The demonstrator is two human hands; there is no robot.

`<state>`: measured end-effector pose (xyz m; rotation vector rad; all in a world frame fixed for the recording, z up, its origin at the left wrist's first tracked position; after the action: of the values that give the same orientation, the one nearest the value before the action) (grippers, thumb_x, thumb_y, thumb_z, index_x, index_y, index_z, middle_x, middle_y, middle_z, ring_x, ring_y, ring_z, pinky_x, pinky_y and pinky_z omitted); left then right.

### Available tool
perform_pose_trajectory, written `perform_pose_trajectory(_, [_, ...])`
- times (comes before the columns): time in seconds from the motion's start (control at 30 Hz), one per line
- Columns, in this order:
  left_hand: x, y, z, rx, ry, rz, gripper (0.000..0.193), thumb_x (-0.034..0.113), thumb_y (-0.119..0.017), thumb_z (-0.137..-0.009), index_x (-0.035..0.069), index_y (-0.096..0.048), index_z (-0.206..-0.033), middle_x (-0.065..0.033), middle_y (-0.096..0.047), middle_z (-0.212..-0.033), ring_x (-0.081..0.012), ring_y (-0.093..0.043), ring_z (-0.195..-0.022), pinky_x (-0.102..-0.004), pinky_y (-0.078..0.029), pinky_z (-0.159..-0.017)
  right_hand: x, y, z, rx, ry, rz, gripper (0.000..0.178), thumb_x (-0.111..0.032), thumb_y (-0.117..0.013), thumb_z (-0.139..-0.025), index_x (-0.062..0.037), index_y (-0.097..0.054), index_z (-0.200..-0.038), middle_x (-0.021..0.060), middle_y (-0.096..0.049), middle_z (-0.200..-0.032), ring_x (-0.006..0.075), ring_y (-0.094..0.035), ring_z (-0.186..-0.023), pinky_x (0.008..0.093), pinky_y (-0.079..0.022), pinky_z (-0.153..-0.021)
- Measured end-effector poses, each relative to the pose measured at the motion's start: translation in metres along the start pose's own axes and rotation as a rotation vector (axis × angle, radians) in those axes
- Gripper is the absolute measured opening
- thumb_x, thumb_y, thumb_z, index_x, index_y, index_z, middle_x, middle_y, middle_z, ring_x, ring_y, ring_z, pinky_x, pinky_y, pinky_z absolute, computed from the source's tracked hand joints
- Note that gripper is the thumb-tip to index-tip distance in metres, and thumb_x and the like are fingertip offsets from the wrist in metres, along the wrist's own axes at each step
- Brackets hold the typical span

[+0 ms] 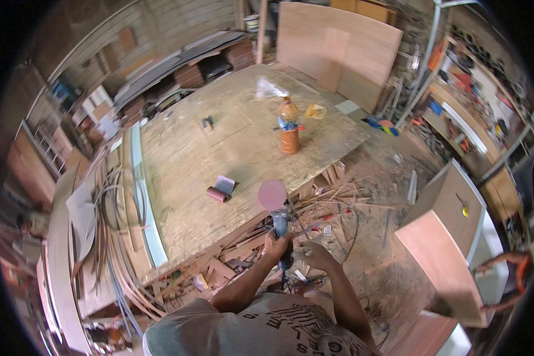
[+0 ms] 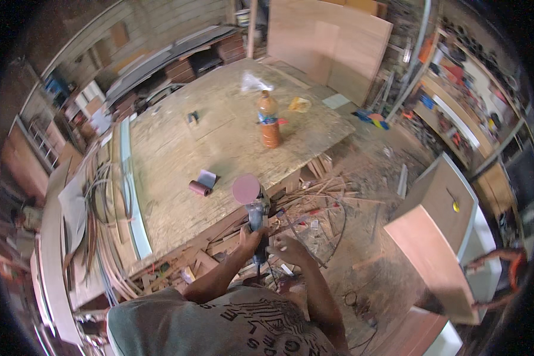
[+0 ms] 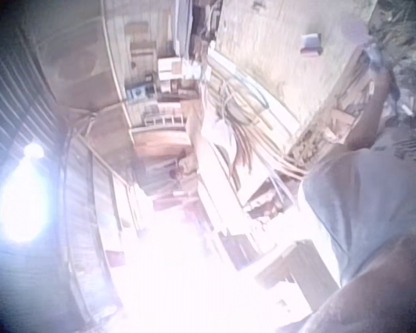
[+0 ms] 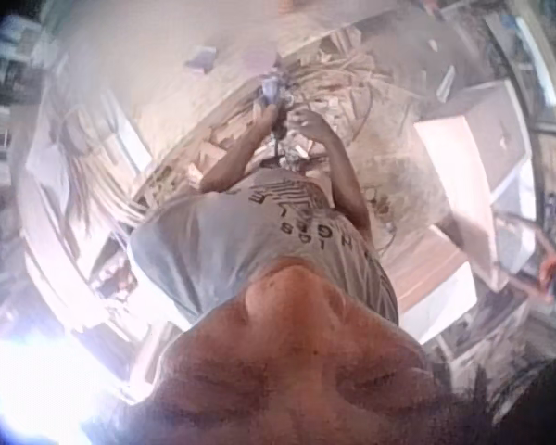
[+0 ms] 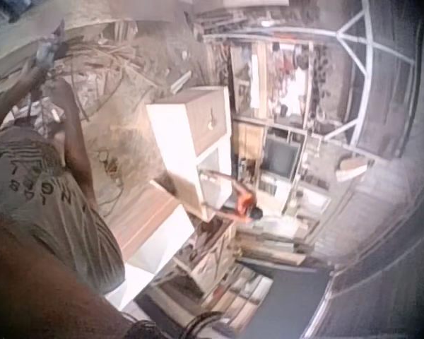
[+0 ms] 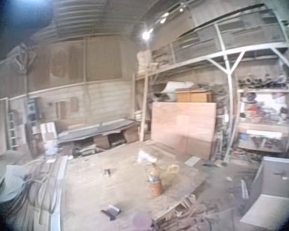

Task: The person uses a power sander to smooth the edges of a white cabinet door, then applies wooden trim strips to the door's edges. The person handles the door and trim pieces, aligning them carefully.

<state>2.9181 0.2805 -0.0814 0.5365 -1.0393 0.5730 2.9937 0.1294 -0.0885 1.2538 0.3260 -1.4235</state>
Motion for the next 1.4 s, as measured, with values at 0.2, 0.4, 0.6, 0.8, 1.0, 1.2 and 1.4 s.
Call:
perform_pose_trajectory(0.2, [-0.020, 0.058, -0.096, 0.311, 0.052, -0.096, 0.033, 0.032, -0.076, -0.076, 0.001, -0.068, -0.084, -0.0117, -0.068, -0.076, -0.0225, -0.065, -0.070, -0.0410, -0.052, -0.066, 0.206, 0.002, 0.048, 0.243, -0.194, -0.033, 0.042, -0.041, -0.060, -0.096, -0.0048, -0.067, -0.115, 0.0182, -0.070, -0.092, 0.0387, -0.065, -0.083, 0.0453, -0.052, -0.075])
perform_pose_trajectory(0.4, [-0.001, 0.089, -0.271, 0.454, -0.033, -0.798, 0.058, 0.053, -0.067, -0.085, -0.002, -0.071, -0.103, -0.0189, -0.074, -0.100, -0.0358, -0.071, -0.095, -0.0457, -0.055, -0.079, 0.481, -0.091, 0.323, 0.673, -1.137, -0.807, 0.026, -0.033, -0.060, -0.098, -0.0084, -0.059, -0.107, 0.0150, -0.063, -0.078, 0.0318, -0.063, -0.052, 0.0472, -0.050, -0.042])
perform_pose_trajectory(0.6, [-0.012, 0.079, -0.342, 0.273, -0.112, -1.294, 0.056, 0.037, -0.067, -0.089, 0.016, -0.052, -0.138, -0.0085, -0.075, -0.099, -0.0232, -0.074, -0.086, -0.0409, -0.057, -0.071, 0.437, -0.209, 0.530, 1.063, -1.495, -1.018, 0.026, -0.033, -0.059, -0.097, -0.0084, -0.063, -0.103, 0.0142, -0.060, -0.068, 0.0347, -0.066, -0.053, 0.0410, -0.047, -0.037])
perform_pose_trajectory(0.8, [0.003, 0.085, -0.365, 0.376, -0.137, -1.251, 0.045, 0.034, -0.064, -0.090, 0.012, -0.055, -0.129, -0.0093, -0.074, -0.095, -0.0233, -0.072, -0.082, -0.0395, -0.056, -0.069, 0.342, -0.355, 0.436, 1.001, -1.427, -1.075, 0.035, -0.041, -0.060, -0.095, -0.0064, -0.068, -0.098, 0.0146, -0.070, -0.078, 0.0231, -0.068, -0.062, 0.0395, -0.059, -0.056])
perform_pose_trajectory(1.0, [0.009, 0.067, -0.355, 0.407, -0.226, -1.241, 0.035, 0.031, -0.061, -0.092, 0.009, -0.058, -0.120, -0.0101, -0.073, -0.090, -0.0234, -0.070, -0.077, -0.0381, -0.055, -0.067, 0.286, -0.401, 0.329, 0.779, -1.372, -0.814, 0.029, -0.036, -0.066, -0.088, -0.0116, -0.072, -0.103, 0.0136, -0.072, -0.088, 0.0262, -0.070, -0.082, 0.0441, -0.058, -0.073])
perform_pose_trajectory(1.2, [0.046, 0.038, -0.308, 0.562, -0.475, -1.137, 0.028, 0.027, -0.058, -0.093, 0.005, -0.061, -0.111, -0.0109, -0.072, -0.086, -0.0235, -0.069, -0.072, -0.0368, -0.054, -0.065, 0.290, -0.397, 0.336, 0.490, -1.286, -0.340, 0.025, -0.031, -0.065, -0.085, -0.0094, -0.075, -0.092, 0.0122, -0.074, -0.085, 0.0265, -0.072, -0.083, 0.0485, -0.058, -0.075])
perform_pose_trajectory(1.4, [0.014, -0.057, -0.200, 0.543, -0.882, -0.884, 0.024, 0.024, -0.055, -0.095, 0.002, -0.064, -0.101, -0.0117, -0.071, -0.081, -0.0236, -0.067, -0.068, -0.0354, -0.053, -0.063, 0.297, -0.361, 0.428, 1.113, -1.502, -1.229, 0.039, -0.038, -0.053, -0.095, -0.0042, -0.071, -0.094, 0.0227, -0.072, -0.084, 0.0313, -0.073, -0.080, 0.0447, -0.059, -0.069])
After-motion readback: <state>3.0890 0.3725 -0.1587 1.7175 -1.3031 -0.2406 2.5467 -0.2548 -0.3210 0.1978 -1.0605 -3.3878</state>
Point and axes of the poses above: each hand's wrist, its own z-axis away from the middle knuckle, its own y-axis out of the back of the hand, x = y × z, the point moved 9 cm from there along -z, towards the middle knuckle
